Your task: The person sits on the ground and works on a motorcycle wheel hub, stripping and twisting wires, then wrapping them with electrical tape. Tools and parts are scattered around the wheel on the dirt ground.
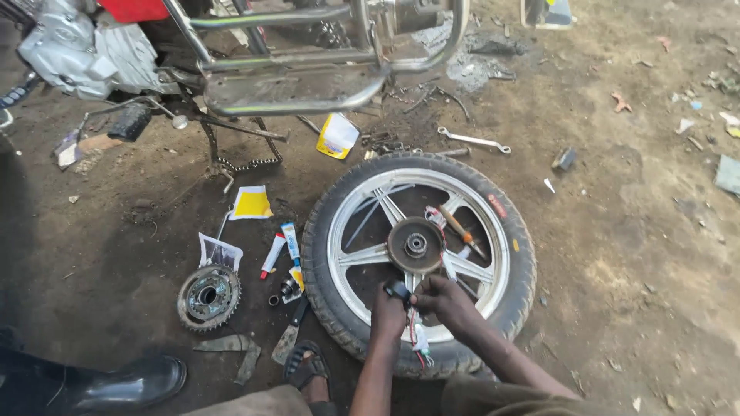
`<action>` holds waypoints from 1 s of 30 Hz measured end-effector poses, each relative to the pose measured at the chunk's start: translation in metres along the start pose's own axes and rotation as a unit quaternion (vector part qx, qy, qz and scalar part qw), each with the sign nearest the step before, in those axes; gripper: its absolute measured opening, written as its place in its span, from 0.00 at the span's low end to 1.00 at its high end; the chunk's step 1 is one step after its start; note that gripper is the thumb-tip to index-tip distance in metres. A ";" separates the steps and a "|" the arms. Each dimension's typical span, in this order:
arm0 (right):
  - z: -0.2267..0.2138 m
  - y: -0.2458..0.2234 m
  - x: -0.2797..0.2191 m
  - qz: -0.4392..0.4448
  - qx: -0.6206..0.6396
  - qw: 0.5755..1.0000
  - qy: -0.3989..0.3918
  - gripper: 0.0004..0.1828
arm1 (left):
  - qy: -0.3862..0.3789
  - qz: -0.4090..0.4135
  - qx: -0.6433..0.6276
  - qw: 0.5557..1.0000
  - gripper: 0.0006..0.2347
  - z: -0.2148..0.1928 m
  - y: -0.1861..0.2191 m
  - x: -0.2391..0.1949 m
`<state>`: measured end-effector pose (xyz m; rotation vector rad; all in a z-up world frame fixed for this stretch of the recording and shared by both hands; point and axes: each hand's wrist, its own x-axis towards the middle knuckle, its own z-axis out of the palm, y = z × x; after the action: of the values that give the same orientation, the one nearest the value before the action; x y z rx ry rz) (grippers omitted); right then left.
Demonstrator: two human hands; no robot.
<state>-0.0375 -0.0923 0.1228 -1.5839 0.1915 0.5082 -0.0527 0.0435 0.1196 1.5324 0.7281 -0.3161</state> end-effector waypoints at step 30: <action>-0.012 -0.005 0.013 0.014 -0.014 0.999 -0.027 0.10 | -0.147 -0.189 -0.354 0.904 0.20 0.011 -0.026 0.053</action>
<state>-0.0219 -0.1008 0.1219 -1.5951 0.1675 0.5775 -0.0259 0.0445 0.0660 0.6286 0.7811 -0.4943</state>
